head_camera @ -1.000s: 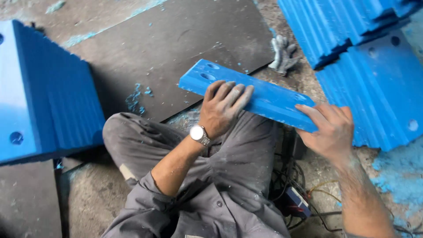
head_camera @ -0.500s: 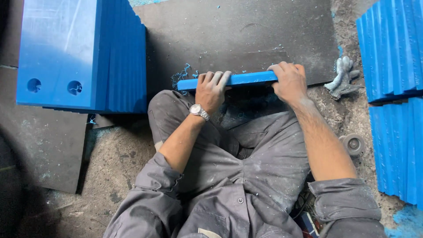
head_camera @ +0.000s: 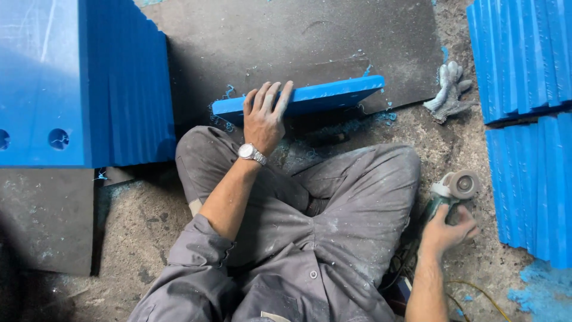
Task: Grinding the edges and cleaning holes of blue plastic blocks using an angle grinder and a hand tool.
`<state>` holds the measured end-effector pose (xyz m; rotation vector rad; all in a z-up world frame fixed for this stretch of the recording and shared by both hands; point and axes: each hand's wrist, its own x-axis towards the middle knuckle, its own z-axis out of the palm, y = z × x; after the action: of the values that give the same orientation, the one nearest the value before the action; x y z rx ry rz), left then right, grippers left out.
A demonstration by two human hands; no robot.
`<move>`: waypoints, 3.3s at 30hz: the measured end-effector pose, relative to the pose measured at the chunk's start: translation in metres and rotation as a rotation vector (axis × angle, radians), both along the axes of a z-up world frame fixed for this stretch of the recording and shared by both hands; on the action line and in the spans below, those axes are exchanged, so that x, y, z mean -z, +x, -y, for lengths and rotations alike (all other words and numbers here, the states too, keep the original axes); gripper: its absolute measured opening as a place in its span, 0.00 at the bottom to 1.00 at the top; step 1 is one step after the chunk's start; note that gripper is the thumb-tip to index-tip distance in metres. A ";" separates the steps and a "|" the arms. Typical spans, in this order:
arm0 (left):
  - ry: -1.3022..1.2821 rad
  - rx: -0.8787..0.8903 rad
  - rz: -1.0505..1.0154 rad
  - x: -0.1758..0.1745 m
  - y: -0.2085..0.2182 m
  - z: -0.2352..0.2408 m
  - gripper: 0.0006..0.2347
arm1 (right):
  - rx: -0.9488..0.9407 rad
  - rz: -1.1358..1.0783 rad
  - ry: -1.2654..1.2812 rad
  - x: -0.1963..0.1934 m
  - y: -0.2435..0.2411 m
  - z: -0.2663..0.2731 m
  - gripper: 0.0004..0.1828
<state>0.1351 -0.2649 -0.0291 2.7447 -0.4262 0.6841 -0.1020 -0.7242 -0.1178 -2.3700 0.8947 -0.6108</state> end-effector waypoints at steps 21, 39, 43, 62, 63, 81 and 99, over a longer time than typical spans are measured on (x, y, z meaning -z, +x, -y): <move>-0.042 -0.087 -0.041 -0.004 0.003 -0.027 0.21 | 0.231 -0.492 0.115 0.096 -0.013 0.069 0.43; -0.004 0.060 -0.049 0.006 -0.012 0.004 0.28 | -0.625 0.230 1.128 -0.181 0.098 -0.071 0.32; 0.059 -0.018 -0.074 -0.012 -0.018 -0.011 0.28 | -0.659 0.278 1.240 -0.205 0.121 -0.100 0.32; 0.113 0.020 -0.318 -0.013 -0.042 -0.010 0.33 | -0.488 -0.044 0.845 -0.170 0.166 -0.088 0.24; 0.086 0.030 -0.308 -0.014 -0.041 -0.010 0.33 | -0.499 -0.044 0.838 -0.169 0.166 -0.087 0.24; 0.127 0.002 -0.309 -0.003 -0.044 -0.012 0.31 | -0.524 -0.113 0.852 -0.171 0.175 -0.091 0.24; 0.073 0.001 -0.278 -0.006 -0.043 -0.011 0.33 | -0.511 -0.110 0.815 -0.168 0.172 -0.102 0.24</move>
<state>0.0921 -0.2538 -0.0234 2.8504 -0.3950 0.2833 0.0699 -0.6221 0.0502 -1.7638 0.4150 0.0947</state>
